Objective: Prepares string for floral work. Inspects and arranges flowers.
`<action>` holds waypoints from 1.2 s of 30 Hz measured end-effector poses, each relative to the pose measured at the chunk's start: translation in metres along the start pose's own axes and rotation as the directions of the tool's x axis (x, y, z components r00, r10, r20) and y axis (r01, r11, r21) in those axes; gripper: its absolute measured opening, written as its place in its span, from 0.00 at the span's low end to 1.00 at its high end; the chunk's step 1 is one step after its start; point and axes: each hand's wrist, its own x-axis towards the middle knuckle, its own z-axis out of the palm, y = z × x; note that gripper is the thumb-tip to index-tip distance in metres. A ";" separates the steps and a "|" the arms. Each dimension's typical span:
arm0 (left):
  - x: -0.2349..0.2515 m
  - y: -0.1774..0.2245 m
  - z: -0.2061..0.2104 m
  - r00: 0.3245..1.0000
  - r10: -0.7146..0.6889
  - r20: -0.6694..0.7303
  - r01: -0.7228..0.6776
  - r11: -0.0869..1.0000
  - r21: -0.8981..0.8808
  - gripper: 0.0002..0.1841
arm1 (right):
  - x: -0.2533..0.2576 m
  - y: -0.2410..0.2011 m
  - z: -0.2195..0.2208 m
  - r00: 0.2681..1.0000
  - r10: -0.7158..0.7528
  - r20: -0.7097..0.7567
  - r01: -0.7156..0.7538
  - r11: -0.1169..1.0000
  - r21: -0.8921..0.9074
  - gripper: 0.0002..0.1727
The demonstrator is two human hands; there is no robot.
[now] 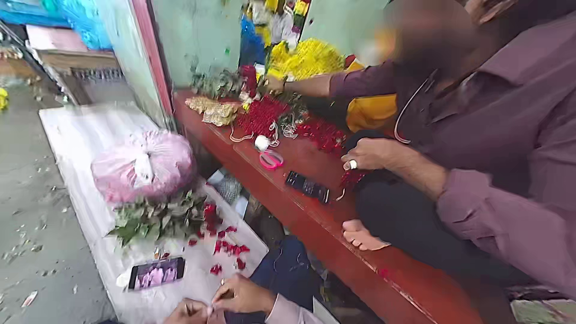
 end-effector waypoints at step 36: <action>0.031 0.003 0.053 0.830 -0.490 -0.266 0.001 0.478 -0.879 0.14 | -0.061 -0.020 -0.010 0.856 0.275 -0.437 -0.494 0.683 -0.538 0.16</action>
